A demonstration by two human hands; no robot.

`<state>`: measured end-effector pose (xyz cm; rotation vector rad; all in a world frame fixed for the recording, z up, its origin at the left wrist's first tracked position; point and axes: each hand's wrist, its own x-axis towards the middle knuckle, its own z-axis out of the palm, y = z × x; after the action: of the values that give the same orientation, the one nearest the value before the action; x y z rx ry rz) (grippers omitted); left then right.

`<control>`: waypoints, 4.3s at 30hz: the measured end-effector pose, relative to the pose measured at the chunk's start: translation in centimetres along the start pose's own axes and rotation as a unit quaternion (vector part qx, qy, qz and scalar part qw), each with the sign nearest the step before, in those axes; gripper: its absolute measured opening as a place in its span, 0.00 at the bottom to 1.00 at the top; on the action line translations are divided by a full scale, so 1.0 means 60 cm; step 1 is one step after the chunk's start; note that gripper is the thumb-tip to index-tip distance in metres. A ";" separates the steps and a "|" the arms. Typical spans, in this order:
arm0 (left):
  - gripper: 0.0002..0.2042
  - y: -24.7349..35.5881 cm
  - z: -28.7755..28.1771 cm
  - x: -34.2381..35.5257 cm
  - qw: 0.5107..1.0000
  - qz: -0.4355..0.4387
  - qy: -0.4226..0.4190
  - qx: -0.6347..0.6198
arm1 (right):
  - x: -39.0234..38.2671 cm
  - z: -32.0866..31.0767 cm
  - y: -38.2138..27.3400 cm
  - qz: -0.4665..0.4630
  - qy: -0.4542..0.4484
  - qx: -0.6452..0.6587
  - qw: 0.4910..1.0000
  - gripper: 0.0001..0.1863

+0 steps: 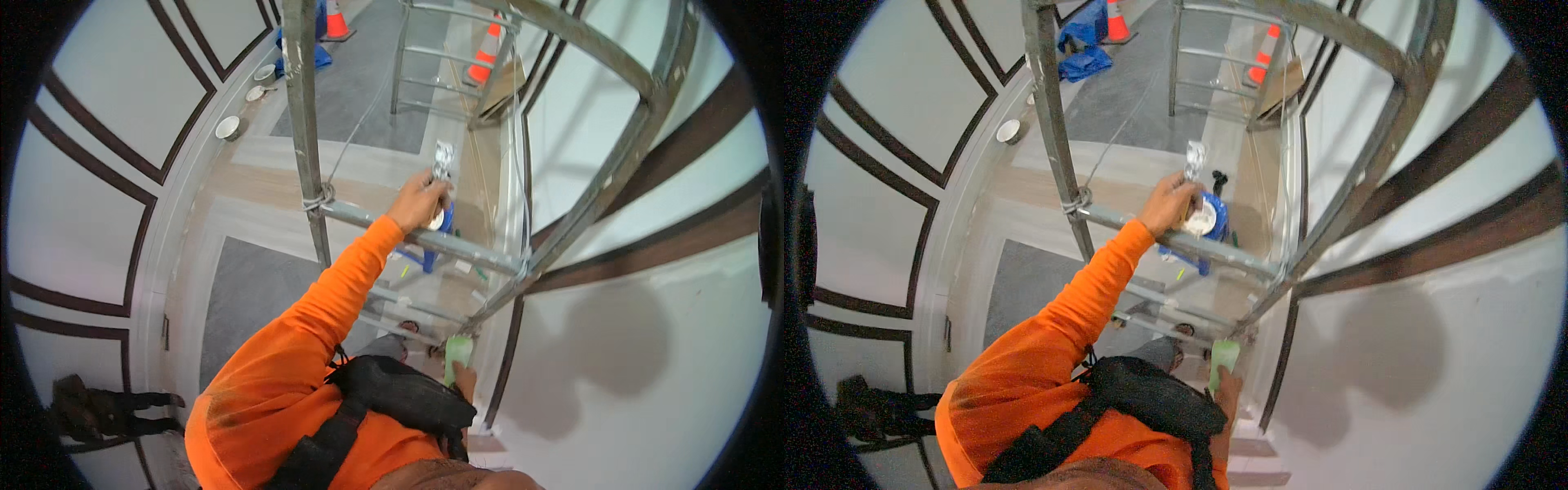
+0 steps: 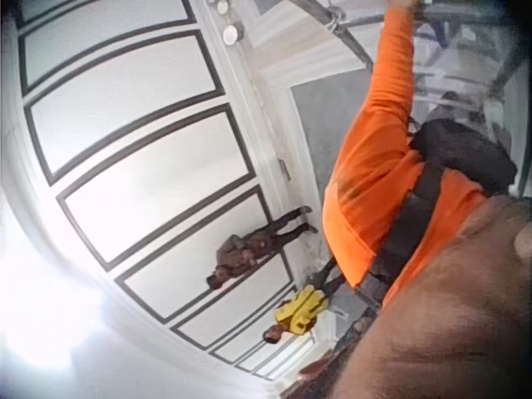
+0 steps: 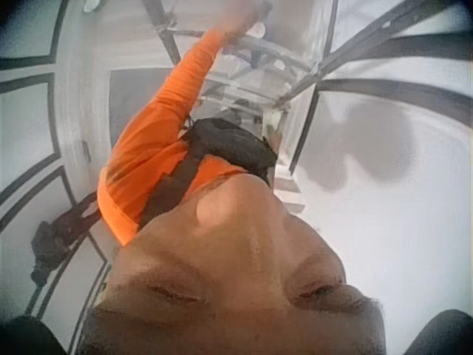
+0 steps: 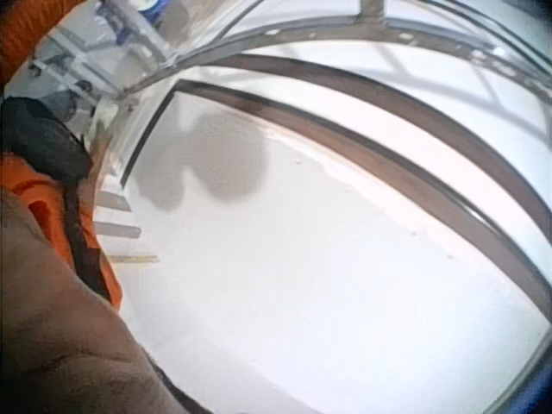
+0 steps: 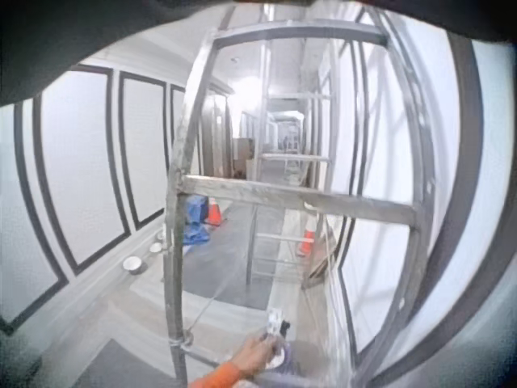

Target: The person uses a putty knife to scrape filler onto a larger spreader and applies it to a wall to patch holes and smooth the surface.

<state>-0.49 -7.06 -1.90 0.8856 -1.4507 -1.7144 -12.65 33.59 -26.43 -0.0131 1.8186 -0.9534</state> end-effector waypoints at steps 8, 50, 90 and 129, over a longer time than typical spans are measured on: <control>0.12 -0.001 0.003 -0.081 0.991 0.126 0.050 0.023 | -0.143 0.092 -0.172 -0.130 -0.219 0.308 0.917 0.18; 0.09 0.083 -1.094 -0.407 0.958 -0.186 -0.010 -0.218 | -0.386 1.217 -0.350 -0.358 -0.297 0.039 0.884 0.16; 0.09 0.169 -1.341 0.364 0.948 -0.204 -0.243 -0.010 | -0.034 1.471 -0.802 -0.399 -0.150 -0.137 0.894 0.14; 0.12 0.130 -0.905 0.661 0.772 -0.233 -0.586 0.070 | -0.011 1.236 -0.882 -0.358 0.307 0.061 0.880 0.11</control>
<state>26.33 -69.20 -3.67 0.1183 -2.2632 -2.8138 24.83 -46.58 -4.77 -0.3667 2.3892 -1.7408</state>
